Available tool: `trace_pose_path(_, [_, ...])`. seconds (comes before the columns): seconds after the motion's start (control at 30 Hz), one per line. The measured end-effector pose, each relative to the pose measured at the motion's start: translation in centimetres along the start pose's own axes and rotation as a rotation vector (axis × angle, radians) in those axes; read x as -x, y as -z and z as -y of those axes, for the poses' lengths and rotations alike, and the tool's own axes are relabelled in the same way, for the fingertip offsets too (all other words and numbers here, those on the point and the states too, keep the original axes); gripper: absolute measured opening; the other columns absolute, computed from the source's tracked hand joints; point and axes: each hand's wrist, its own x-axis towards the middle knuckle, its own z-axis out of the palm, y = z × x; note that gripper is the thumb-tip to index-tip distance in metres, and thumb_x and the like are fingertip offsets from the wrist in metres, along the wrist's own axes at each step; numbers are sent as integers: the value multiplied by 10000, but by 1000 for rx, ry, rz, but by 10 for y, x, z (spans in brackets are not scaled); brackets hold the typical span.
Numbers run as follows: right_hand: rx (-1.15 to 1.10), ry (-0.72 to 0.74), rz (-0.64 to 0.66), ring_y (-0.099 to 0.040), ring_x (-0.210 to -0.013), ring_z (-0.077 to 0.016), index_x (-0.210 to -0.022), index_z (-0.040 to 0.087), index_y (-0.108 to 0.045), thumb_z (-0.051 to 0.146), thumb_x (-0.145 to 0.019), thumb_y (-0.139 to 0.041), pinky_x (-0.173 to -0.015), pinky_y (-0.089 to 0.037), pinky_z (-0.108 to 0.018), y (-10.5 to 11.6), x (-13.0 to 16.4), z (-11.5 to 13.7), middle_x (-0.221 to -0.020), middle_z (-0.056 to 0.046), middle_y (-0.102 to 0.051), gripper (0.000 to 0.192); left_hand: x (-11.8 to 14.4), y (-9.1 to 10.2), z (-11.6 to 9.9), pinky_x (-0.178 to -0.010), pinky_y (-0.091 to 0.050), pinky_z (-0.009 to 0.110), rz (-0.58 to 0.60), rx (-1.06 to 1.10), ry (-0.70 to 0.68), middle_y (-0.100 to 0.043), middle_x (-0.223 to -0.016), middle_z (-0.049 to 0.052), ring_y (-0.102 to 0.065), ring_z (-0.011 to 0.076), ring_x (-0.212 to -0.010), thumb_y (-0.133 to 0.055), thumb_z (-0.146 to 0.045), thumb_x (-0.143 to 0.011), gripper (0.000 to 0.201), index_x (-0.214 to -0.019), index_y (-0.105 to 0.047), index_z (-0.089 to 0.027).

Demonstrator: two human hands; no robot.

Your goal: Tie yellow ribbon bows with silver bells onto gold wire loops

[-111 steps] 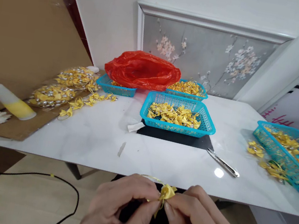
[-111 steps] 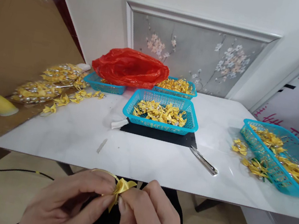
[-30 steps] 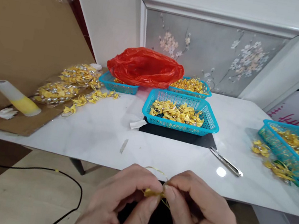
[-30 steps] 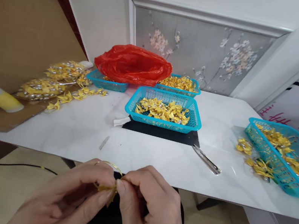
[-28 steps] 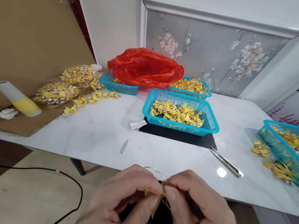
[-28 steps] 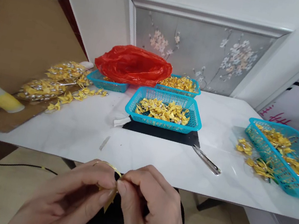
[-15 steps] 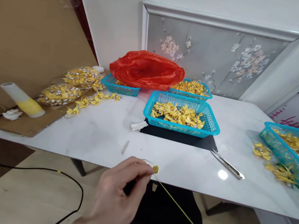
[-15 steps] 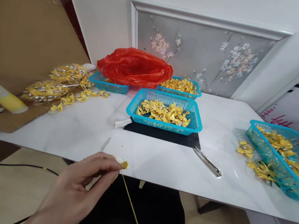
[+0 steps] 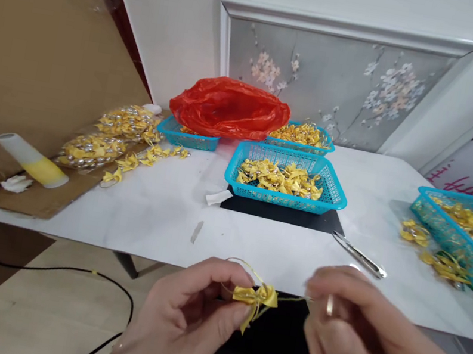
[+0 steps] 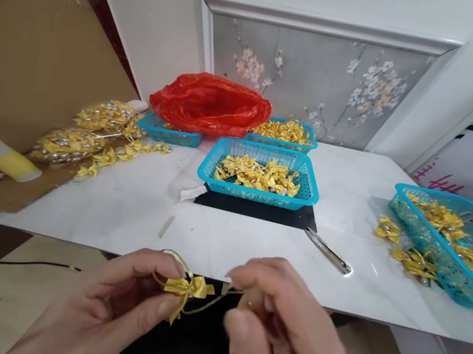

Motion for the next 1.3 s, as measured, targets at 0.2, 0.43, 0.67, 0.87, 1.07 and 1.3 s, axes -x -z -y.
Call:
trace_pose_path(0.2, [-5,-92,235,-528,-595,-101,-832,227,-603,261,-948,-529,-540,-430,-199,-21,-20,10,-736,18,-578,142,-2,-1,-5,-643,-493,125,78,91,85,-693,-732,-48,-592,93,-683,-766,-184,-795,109,-815,-773,-291])
trace_pose_path(0.43, [-207,-417,278,-319,-505,-86,-723,189,-567,469,-941,-517,-435,-248,-224,-25,-23,21,-576,54,-396,359,-4,1,-5,-626,-473,138,112,113,158,-652,-687,-45,-556,88,-648,-763,-217,-801,38,-794,-760,-255])
trace_pose_path(0.67, [-281,-521,260,-248,-470,-74,-727,187,-565,534,-911,-544,-405,-184,-223,-28,-24,24,-549,82,-285,393,-2,0,-5,-620,-474,156,34,-10,96,-678,-718,-41,-573,106,-662,-730,-208,-804,53,-782,-740,-256])
trace_pose_path(0.87, [-292,-473,231,-261,-480,-77,-729,192,-554,518,-925,-534,-410,-199,-219,-30,-21,23,-563,78,-293,381,-2,0,-7,-625,-478,168,26,-2,136,-670,-722,-31,-580,116,-674,-736,-245,-805,48,-773,-701,-231])
trace_pose_path(1.07, [-275,-466,245,-260,-477,-77,-736,190,-554,503,-934,-529,-405,-200,-216,-30,-21,21,-557,79,-299,371,-2,1,-8,-645,-478,175,51,-62,39,-641,-718,-28,-577,123,-686,-708,-224,-819,91,-729,-718,-230])
trace_pose_path(1.3, [-220,-374,206,-314,-520,-90,-732,190,-553,448,-949,-515,-446,-252,-223,-31,-21,19,-594,58,-382,339,-5,2,-5,-635,-472,179,55,-98,-20,-633,-749,-34,-572,121,-688,-690,-209,-841,89,-772,-724,-252])
